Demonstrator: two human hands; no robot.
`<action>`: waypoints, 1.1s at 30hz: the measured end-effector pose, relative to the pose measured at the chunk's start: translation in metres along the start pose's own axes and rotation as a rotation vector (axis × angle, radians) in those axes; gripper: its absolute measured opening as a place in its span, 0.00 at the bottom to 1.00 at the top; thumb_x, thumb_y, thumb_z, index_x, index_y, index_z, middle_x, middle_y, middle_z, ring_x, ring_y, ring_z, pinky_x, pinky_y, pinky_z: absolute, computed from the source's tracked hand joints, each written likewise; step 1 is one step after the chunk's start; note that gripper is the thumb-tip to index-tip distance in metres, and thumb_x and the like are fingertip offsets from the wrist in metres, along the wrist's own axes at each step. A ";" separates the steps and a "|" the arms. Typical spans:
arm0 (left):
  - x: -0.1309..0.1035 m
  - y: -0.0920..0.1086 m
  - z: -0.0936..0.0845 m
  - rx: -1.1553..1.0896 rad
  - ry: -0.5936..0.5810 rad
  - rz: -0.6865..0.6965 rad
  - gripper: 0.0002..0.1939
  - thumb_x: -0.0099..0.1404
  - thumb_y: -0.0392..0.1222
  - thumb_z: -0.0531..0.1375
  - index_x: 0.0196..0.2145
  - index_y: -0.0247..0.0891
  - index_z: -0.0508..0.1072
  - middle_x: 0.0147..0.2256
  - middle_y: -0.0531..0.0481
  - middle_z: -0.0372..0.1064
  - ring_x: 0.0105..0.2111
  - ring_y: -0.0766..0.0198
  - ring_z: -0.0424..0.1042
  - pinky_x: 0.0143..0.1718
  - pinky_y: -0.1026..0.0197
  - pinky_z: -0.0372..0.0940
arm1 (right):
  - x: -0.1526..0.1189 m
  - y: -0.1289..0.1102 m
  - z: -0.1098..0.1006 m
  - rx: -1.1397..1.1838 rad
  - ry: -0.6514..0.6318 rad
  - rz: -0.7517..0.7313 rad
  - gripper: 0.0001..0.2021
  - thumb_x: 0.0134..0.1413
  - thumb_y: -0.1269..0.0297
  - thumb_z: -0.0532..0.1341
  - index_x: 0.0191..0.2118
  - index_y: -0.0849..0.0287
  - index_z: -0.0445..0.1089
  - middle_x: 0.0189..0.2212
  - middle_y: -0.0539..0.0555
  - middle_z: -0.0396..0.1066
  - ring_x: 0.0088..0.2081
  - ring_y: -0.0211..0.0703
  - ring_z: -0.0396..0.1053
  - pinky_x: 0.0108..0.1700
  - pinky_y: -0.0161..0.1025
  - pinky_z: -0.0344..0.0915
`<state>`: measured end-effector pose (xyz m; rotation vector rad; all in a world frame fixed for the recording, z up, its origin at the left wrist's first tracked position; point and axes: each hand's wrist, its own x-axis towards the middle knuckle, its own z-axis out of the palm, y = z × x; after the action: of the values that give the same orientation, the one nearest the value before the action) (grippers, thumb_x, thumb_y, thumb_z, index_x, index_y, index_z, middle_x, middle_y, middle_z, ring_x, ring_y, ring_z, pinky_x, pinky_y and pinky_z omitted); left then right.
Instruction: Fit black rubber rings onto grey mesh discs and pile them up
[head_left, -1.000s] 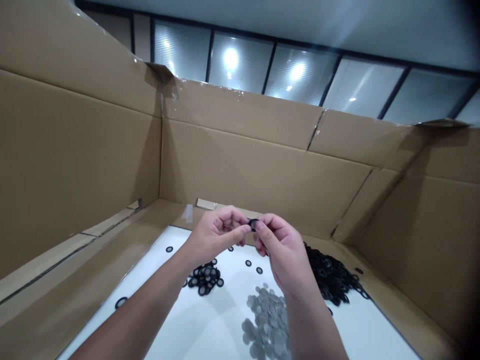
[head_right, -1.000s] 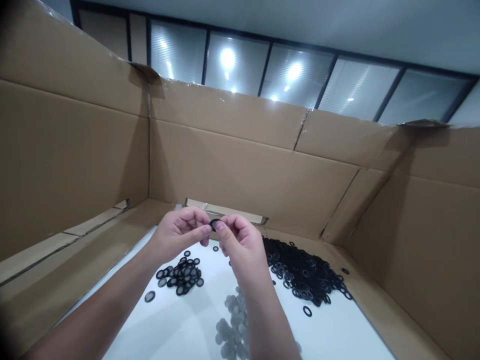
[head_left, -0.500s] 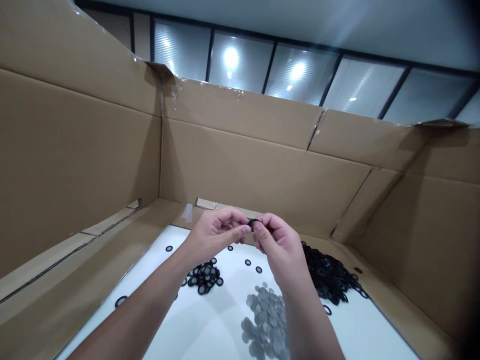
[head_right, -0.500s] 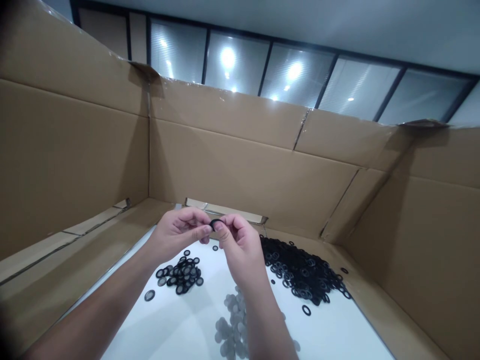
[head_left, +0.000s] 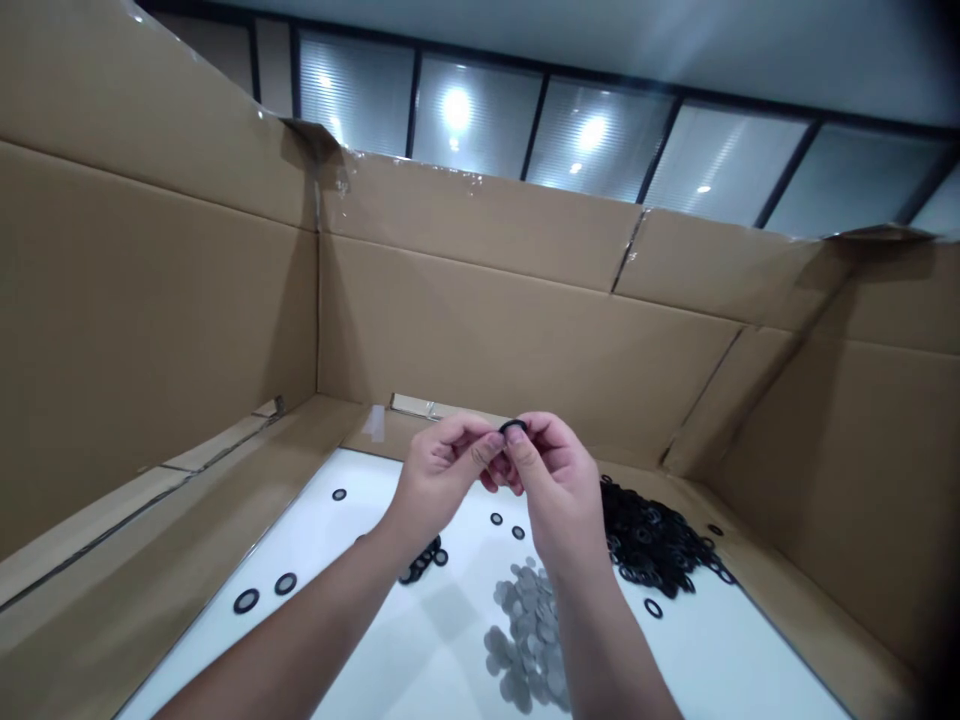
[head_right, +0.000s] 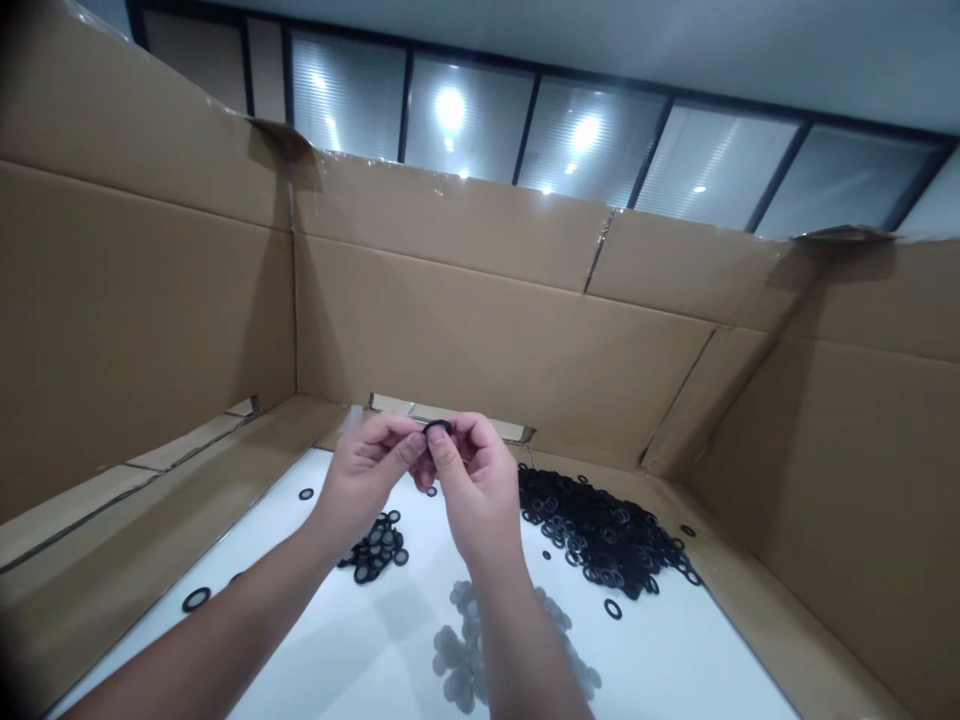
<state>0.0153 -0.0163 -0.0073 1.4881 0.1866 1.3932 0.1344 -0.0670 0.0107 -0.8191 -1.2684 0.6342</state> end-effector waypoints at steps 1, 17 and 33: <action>-0.001 -0.001 0.004 -0.015 0.008 -0.005 0.10 0.66 0.46 0.62 0.34 0.35 0.72 0.23 0.53 0.71 0.24 0.67 0.72 0.26 0.64 0.70 | -0.001 0.000 0.002 0.025 0.009 -0.003 0.08 0.60 0.58 0.63 0.34 0.56 0.68 0.25 0.47 0.65 0.23 0.34 0.59 0.24 0.33 0.58; 0.009 0.027 -0.033 0.637 -0.486 0.206 0.17 0.71 0.42 0.52 0.28 0.36 0.73 0.23 0.52 0.73 0.23 0.70 0.69 0.26 0.68 0.62 | -0.002 -0.008 -0.010 -0.084 -0.276 0.086 0.12 0.63 0.57 0.60 0.31 0.56 0.63 0.21 0.46 0.63 0.24 0.35 0.59 0.26 0.34 0.55; -0.005 0.018 -0.008 0.689 -0.091 0.538 0.19 0.63 0.37 0.54 0.16 0.39 0.55 0.14 0.57 0.48 0.16 0.70 0.47 0.21 0.63 0.48 | -0.013 -0.026 -0.010 -0.230 -0.275 0.141 0.14 0.62 0.53 0.59 0.30 0.56 0.61 0.21 0.45 0.56 0.24 0.36 0.53 0.26 0.35 0.51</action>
<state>-0.0015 -0.0233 0.0014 2.2879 0.2332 1.7809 0.1412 -0.0943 0.0233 -1.0437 -1.5628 0.7411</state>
